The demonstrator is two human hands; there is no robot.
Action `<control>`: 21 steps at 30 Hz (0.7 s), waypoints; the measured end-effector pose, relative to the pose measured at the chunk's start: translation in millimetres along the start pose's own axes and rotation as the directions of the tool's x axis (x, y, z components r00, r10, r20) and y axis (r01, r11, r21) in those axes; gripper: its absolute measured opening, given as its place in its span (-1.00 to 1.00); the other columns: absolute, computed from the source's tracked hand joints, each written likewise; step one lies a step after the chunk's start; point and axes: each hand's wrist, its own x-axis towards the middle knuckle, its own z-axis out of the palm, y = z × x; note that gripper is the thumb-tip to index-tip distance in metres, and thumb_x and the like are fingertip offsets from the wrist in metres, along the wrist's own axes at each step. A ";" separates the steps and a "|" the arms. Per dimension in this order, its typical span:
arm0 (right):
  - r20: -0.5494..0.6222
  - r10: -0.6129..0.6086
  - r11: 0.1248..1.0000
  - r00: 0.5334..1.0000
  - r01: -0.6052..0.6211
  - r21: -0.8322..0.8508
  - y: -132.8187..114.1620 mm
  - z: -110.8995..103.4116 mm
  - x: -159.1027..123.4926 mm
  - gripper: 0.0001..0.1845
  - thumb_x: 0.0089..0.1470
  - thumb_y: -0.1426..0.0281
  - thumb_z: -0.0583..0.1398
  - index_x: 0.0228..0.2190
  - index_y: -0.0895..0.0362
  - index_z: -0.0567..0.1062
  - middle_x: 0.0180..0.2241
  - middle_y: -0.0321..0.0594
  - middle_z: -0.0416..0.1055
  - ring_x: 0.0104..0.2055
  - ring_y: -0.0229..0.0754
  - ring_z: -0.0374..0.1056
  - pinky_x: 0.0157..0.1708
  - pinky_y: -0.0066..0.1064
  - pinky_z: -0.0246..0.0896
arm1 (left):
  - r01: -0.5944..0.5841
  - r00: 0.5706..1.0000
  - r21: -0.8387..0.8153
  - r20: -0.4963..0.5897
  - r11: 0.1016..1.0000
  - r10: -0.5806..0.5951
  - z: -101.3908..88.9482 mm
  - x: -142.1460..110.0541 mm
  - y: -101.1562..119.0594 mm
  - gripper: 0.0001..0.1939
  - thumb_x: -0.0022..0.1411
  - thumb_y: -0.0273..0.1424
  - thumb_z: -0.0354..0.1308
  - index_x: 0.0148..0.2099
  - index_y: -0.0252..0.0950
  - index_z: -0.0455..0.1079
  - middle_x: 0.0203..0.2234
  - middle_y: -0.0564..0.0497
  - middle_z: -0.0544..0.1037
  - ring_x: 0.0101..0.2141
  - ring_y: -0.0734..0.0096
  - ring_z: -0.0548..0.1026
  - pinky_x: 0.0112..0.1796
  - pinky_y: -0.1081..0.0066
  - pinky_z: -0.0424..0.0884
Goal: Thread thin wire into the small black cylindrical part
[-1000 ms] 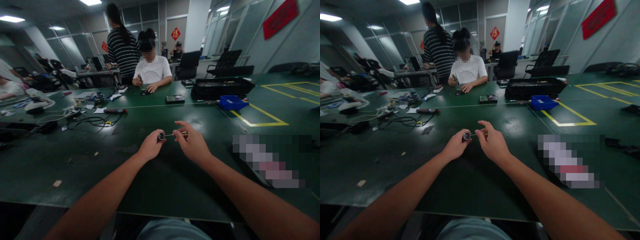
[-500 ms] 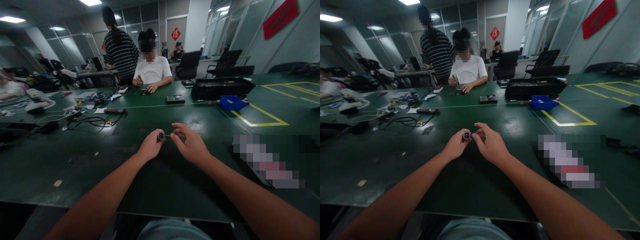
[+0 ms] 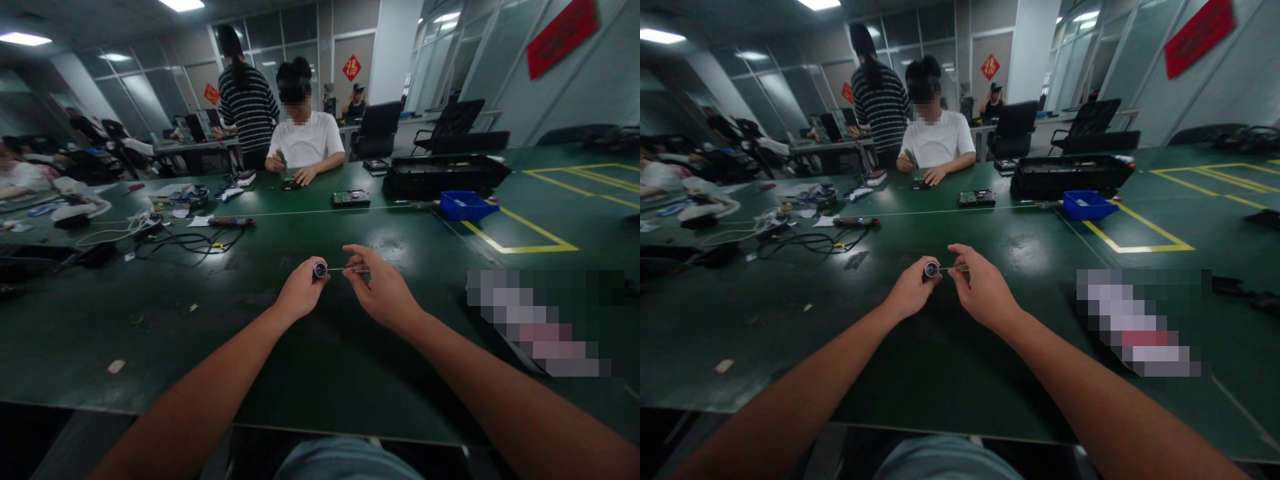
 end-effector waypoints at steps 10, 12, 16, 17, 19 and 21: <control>-0.017 0.100 0.995 0.995 -0.100 -0.022 -0.7 -2.9 1.7 -0.60 0.26 0.25 0.06 0.07 0.13 0.35 -0.39 -0.20 0.47 -0.43 -0.14 0.41 -0.39 -0.28 0.27 | -0.025 1.000 0.047 0.015 0.999 0.024 1.7 -1.2 3.8 -0.83 0.24 -0.44 0.15 -0.10 -0.21 0.35 -0.24 0.01 0.49 -0.24 0.35 0.46 -0.15 0.35 0.35; -0.023 0.071 0.997 0.997 -0.070 0.032 -0.8 -2.6 0.9 -0.61 0.24 0.29 0.08 0.07 0.12 0.33 -0.32 -0.17 0.48 -0.36 -0.13 0.43 -0.34 -0.27 0.29 | -0.031 0.999 0.049 0.016 0.998 0.030 1.4 -1.3 4.2 -0.83 0.23 -0.44 0.15 -0.10 -0.21 0.35 -0.23 0.01 0.49 -0.23 0.35 0.45 -0.15 0.35 0.34; -0.031 0.083 0.994 0.996 -0.081 0.069 -2.0 -2.9 0.1 -0.68 0.23 0.25 0.09 -0.02 0.10 0.37 -0.32 -0.16 0.49 -0.33 -0.11 0.44 -0.35 -0.28 0.29 | -0.040 0.999 0.041 0.023 0.998 0.039 0.0 -1.8 5.0 -0.83 0.25 -0.44 0.14 -0.09 -0.22 0.34 -0.23 0.02 0.49 -0.24 0.36 0.45 -0.16 0.36 0.35; -0.037 0.096 0.993 0.995 -0.094 0.068 -2.1 -2.9 0.3 -0.69 0.25 0.23 0.08 -0.05 0.09 0.38 -0.35 -0.17 0.48 -0.36 -0.11 0.43 -0.37 -0.28 0.28 | -0.033 0.999 0.043 0.028 0.998 0.032 -0.3 -1.9 5.4 -0.84 0.25 -0.44 0.14 -0.10 -0.22 0.33 -0.23 0.02 0.49 -0.24 0.36 0.45 -0.17 0.36 0.35; -0.048 0.118 0.991 0.992 -0.114 0.071 -2.0 -2.7 0.8 -0.69 0.26 0.21 0.05 -0.06 0.09 0.39 -0.40 -0.20 0.47 -0.40 -0.12 0.42 -0.39 -0.28 0.26 | -0.024 0.999 0.051 0.035 0.998 0.022 -0.6 -2.0 6.4 -0.85 0.25 -0.44 0.14 -0.11 -0.22 0.34 -0.24 0.02 0.49 -0.24 0.35 0.46 -0.18 0.36 0.35; -0.051 0.121 0.990 0.991 -0.117 0.084 -1.7 -2.3 1.1 -0.68 0.25 0.24 0.06 -0.03 0.10 0.37 -0.40 -0.20 0.47 -0.40 -0.13 0.42 -0.40 -0.29 0.26 | -0.020 0.999 0.058 0.031 0.998 0.019 -0.3 -1.9 7.2 -0.86 0.24 -0.44 0.15 -0.12 -0.22 0.34 -0.24 0.01 0.49 -0.24 0.35 0.46 -0.19 0.36 0.35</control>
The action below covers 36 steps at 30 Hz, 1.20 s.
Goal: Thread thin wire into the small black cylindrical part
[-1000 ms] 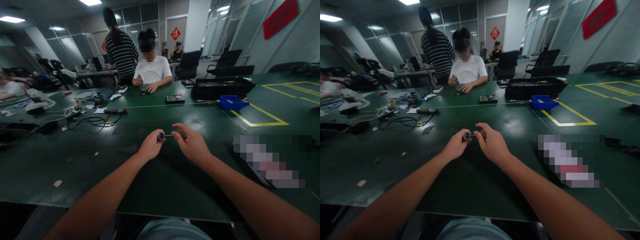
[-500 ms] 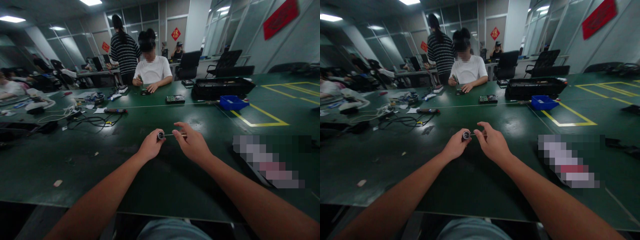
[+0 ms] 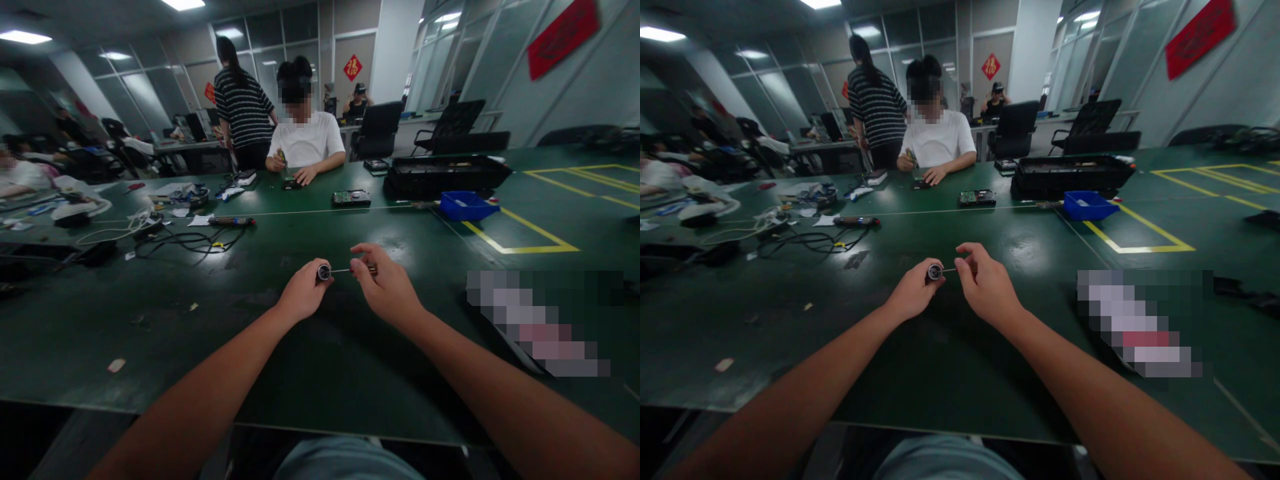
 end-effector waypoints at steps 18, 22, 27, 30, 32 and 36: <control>-0.091 0.117 0.955 0.989 -0.087 0.284 7.4 6.5 2.2 -0.77 0.19 0.21 0.17 -0.27 0.13 0.45 -0.37 -0.19 0.49 -0.34 -0.16 0.44 -0.33 -0.30 0.32 | 0.008 1.000 -0.016 0.004 1.000 -0.008 -1.4 -0.9 3.2 -0.83 0.25 -0.42 0.14 -0.08 -0.22 0.35 -0.23 0.00 0.49 -0.23 0.34 0.46 -0.21 0.35 0.34; -0.087 0.244 0.836 0.966 -0.164 0.524 15.6 8.7 8.7 -0.73 0.19 0.16 0.16 -0.32 0.12 0.45 -0.44 -0.24 0.44 -0.42 -0.20 0.40 -0.33 -0.27 0.38 | -0.012 0.999 -0.037 0.033 0.999 0.013 -3.4 -2.7 7.2 -0.83 0.25 -0.42 0.13 -0.09 -0.22 0.35 -0.23 0.00 0.48 -0.23 0.34 0.47 -0.20 0.35 0.36; -0.082 0.427 0.655 0.901 -0.245 0.715 23.1 10.5 13.7 -0.75 0.14 0.17 0.18 -0.39 0.10 0.40 -0.45 -0.28 0.37 -0.46 -0.25 0.34 -0.45 -0.33 0.38 | -0.064 0.997 -0.031 0.041 0.997 0.065 -4.0 -3.3 9.1 -0.82 0.24 -0.41 0.14 -0.08 -0.21 0.36 -0.22 0.01 0.49 -0.22 0.34 0.46 -0.20 0.36 0.34; -0.150 0.343 0.750 0.927 -0.175 0.638 20.8 10.3 11.3 -0.77 0.17 0.18 0.17 -0.35 0.09 0.40 -0.43 -0.27 0.39 -0.44 -0.24 0.35 -0.40 -0.33 0.37 | -0.067 0.997 -0.025 0.039 0.997 0.068 -3.5 -2.8 9.3 -0.82 0.25 -0.41 0.14 -0.08 -0.21 0.36 -0.22 0.01 0.49 -0.21 0.33 0.45 -0.20 0.36 0.33; -0.170 0.268 0.834 0.948 -0.140 0.534 17.8 10.0 8.7 -0.77 0.20 0.18 0.14 -0.33 0.10 0.40 -0.44 -0.27 0.41 -0.44 -0.23 0.36 -0.37 -0.32 0.35 | -0.068 0.997 -0.016 0.031 0.998 0.069 -3.2 -2.4 9.7 -0.83 0.25 -0.41 0.14 -0.09 -0.22 0.36 -0.22 0.01 0.49 -0.20 0.33 0.44 -0.18 0.35 0.33; -0.199 0.161 0.930 0.967 -0.081 0.358 11.8 9.2 3.6 -0.76 0.25 0.18 0.10 -0.30 0.09 0.39 -0.43 -0.25 0.45 -0.41 -0.21 0.40 -0.34 -0.31 0.32 | -0.057 0.998 0.006 0.027 0.998 0.057 -2.6 -1.9 9.8 -0.83 0.24 -0.41 0.16 -0.10 -0.22 0.35 -0.22 0.02 0.50 -0.21 0.33 0.44 -0.17 0.36 0.33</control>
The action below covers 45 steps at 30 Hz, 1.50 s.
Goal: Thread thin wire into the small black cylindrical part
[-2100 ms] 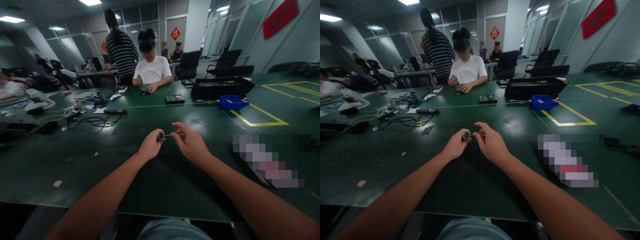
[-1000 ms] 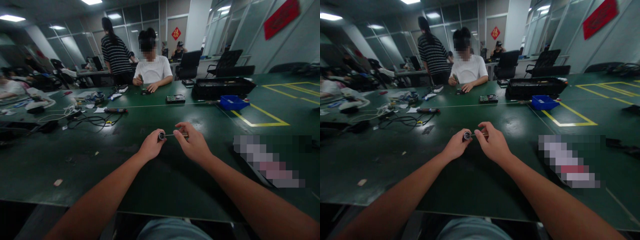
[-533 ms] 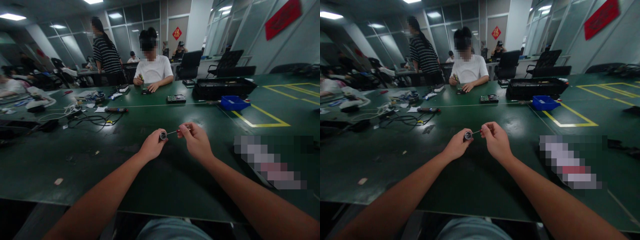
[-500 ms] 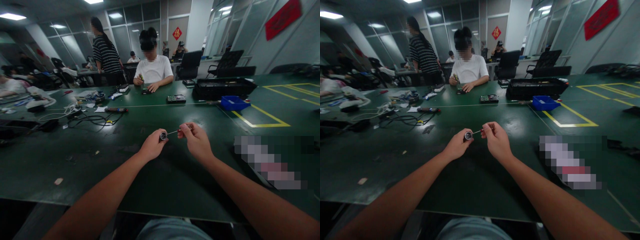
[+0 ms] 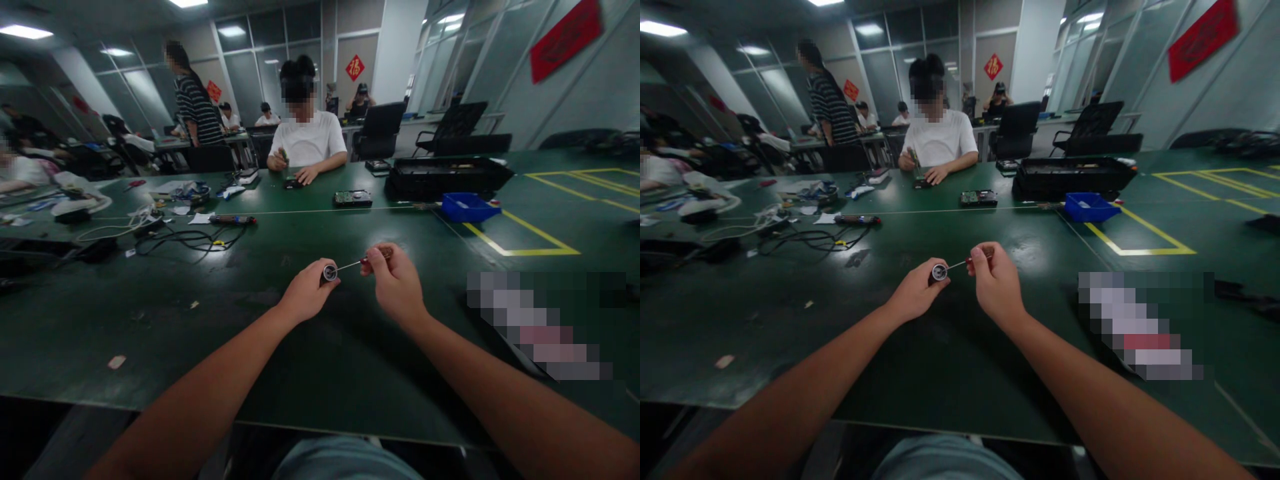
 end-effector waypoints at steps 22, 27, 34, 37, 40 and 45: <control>-0.037 -0.137 0.895 0.990 0.108 -0.432 -8.4 -5.8 -1.9 -0.53 0.06 0.03 0.26 -0.63 0.07 0.30 -0.67 -0.35 0.30 -0.61 -0.27 0.21 -0.54 -0.39 0.05 | 0.018 0.999 -0.016 -0.032 1.000 -0.019 2.1 -0.9 -5.8 -0.81 0.25 -0.37 0.17 -0.07 -0.19 0.35 -0.22 0.03 0.50 -0.24 0.33 0.45 -0.24 0.36 0.32; 0.047 -0.172 0.918 0.984 0.178 -0.354 -8.2 -4.4 -3.0 -0.73 0.14 0.15 0.22 -0.40 0.10 0.44 -0.48 -0.23 0.48 -0.46 -0.18 0.39 -0.49 -0.38 0.17 | 0.004 0.999 -0.020 -0.042 1.000 -0.005 2.7 -0.6 -7.5 -0.82 0.26 -0.37 0.16 -0.08 -0.20 0.34 -0.22 0.03 0.50 -0.25 0.34 0.44 -0.23 0.37 0.31; 0.213 -0.198 0.922 0.957 0.256 -0.291 -11.0 -6.6 -4.6 -0.80 0.24 0.25 0.10 -0.28 0.10 0.44 -0.43 -0.24 0.46 -0.40 -0.18 0.41 -0.37 -0.34 0.24 | 0.007 0.999 0.006 -0.032 1.000 -0.007 2.2 -0.4 -8.2 -0.85 0.26 -0.38 0.14 -0.10 -0.20 0.34 -0.24 0.04 0.49 -0.25 0.35 0.43 -0.26 0.39 0.30; 0.186 -0.124 0.926 0.975 0.181 -0.332 -10.9 -7.0 -4.8 -0.70 0.30 0.22 0.02 -0.33 0.10 0.45 -0.55 -0.31 0.36 -0.53 -0.24 0.31 -0.48 -0.37 0.13 | 0.014 0.999 0.011 -0.036 1.000 -0.014 1.4 -0.7 -8.0 -0.84 0.26 -0.38 0.15 -0.10 -0.20 0.34 -0.24 0.03 0.49 -0.25 0.35 0.43 -0.26 0.38 0.31; 0.184 -0.122 0.938 0.975 0.174 -0.300 -10.5 -6.7 -5.1 -0.80 0.28 0.30 0.04 -0.21 0.10 0.43 -0.46 -0.27 0.43 -0.43 -0.21 0.38 -0.42 -0.37 0.17 | 0.024 0.999 0.009 -0.041 1.000 -0.024 1.4 -0.5 -9.1 -0.84 0.25 -0.39 0.16 -0.10 -0.21 0.34 -0.23 0.03 0.49 -0.24 0.35 0.44 -0.25 0.38 0.31; 0.218 -0.113 0.939 0.969 0.176 -0.295 -11.4 -5.3 -5.7 -0.77 0.28 0.25 0.04 -0.24 0.10 0.43 -0.44 -0.24 0.45 -0.41 -0.18 0.39 -0.40 -0.35 0.18 | 0.011 0.999 0.005 -0.053 1.000 -0.011 3.6 0.5 -13.4 -0.82 0.26 -0.39 0.16 -0.08 -0.20 0.34 -0.23 0.04 0.49 -0.25 0.36 0.43 -0.25 0.39 0.30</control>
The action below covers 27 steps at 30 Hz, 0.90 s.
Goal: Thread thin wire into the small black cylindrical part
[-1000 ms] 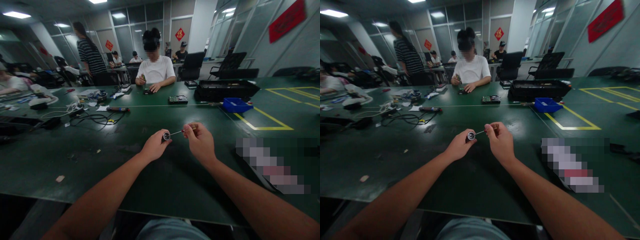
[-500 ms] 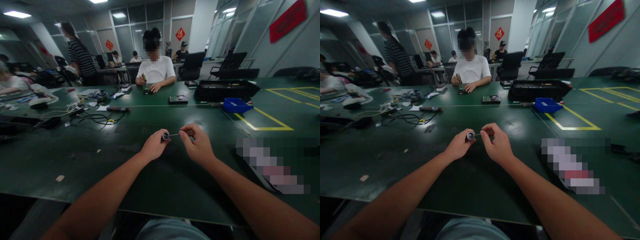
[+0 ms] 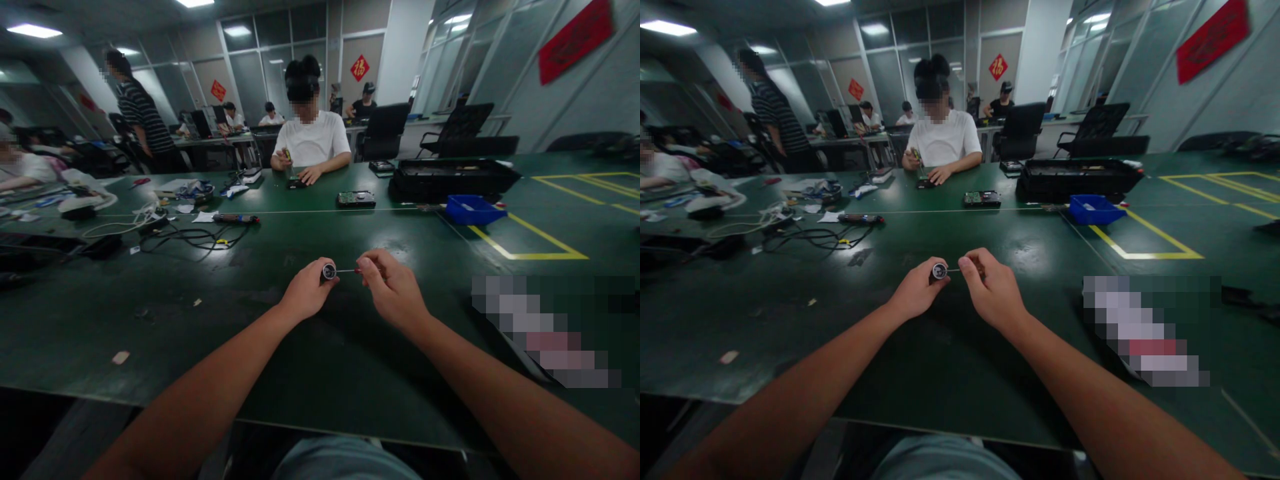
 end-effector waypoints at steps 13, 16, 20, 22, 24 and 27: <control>0.019 0.060 0.997 0.998 -0.059 -0.058 -2.4 0.5 1.2 -0.70 0.26 0.15 0.07 -0.28 0.10 0.44 -0.48 -0.26 0.45 -0.47 -0.19 0.37 -0.45 -0.36 0.15 | 0.010 1.000 0.020 0.011 1.000 -0.010 -0.1 1.0 0.0 -0.84 0.26 -0.40 0.16 -0.10 -0.20 0.35 -0.23 0.03 0.50 -0.25 0.35 0.44 -0.25 0.39 0.31; 0.024 0.066 0.996 0.998 -0.065 -0.054 -3.9 1.0 1.9 -0.73 0.25 0.17 0.09 -0.28 0.10 0.45 -0.50 -0.28 0.44 -0.50 -0.21 0.36 -0.48 -0.38 0.13 | 0.003 1.000 0.019 0.006 1.000 -0.003 0.5 1.1 -0.4 -0.84 0.25 -0.41 0.16 -0.11 -0.20 0.35 -0.24 0.04 0.49 -0.24 0.35 0.44 -0.25 0.39 0.30; 0.045 0.043 0.998 0.998 -0.041 -0.040 -4.8 0.8 1.0 -0.76 0.25 0.23 0.10 -0.16 0.11 0.41 -0.46 -0.26 0.46 -0.47 -0.20 0.39 -0.48 -0.38 0.17 | 0.014 1.000 0.012 0.020 1.000 -0.014 -0.9 0.9 0.3 -0.85 0.25 -0.41 0.16 -0.11 -0.19 0.35 -0.25 0.04 0.49 -0.26 0.36 0.44 -0.27 0.39 0.30; 0.054 0.014 0.999 0.998 -0.013 -0.030 -5.2 0.5 0.2 -0.74 0.23 0.27 0.11 -0.09 0.12 0.37 -0.41 -0.22 0.48 -0.41 -0.17 0.42 -0.45 -0.38 0.20 | 0.021 1.000 0.012 0.018 1.000 -0.022 -1.8 0.9 0.6 -0.84 0.25 -0.41 0.15 -0.10 -0.20 0.35 -0.23 0.03 0.49 -0.25 0.36 0.44 -0.26 0.39 0.30; 0.066 -0.011 1.000 0.998 0.012 -0.015 -5.7 0.0 -0.3 -0.74 0.21 0.30 0.12 -0.07 0.12 0.36 -0.35 -0.18 0.49 -0.34 -0.14 0.45 -0.41 -0.37 0.24 | 0.025 1.000 0.015 0.011 1.000 -0.025 -2.0 1.0 0.6 -0.83 0.25 -0.41 0.16 -0.09 -0.20 0.35 -0.22 0.02 0.49 -0.23 0.35 0.44 -0.24 0.38 0.31; 0.073 -0.019 0.999 0.997 0.021 -0.029 -6.1 -0.9 -0.2 -0.78 0.21 0.27 0.13 -0.16 0.12 0.40 -0.34 -0.17 0.50 -0.33 -0.14 0.45 -0.36 -0.34 0.25 | 0.027 0.999 0.021 0.022 0.999 -0.028 -1.1 0.9 0.1 -0.84 0.25 -0.41 0.15 -0.10 -0.20 0.35 -0.23 0.03 0.49 -0.24 0.35 0.44 -0.24 0.39 0.31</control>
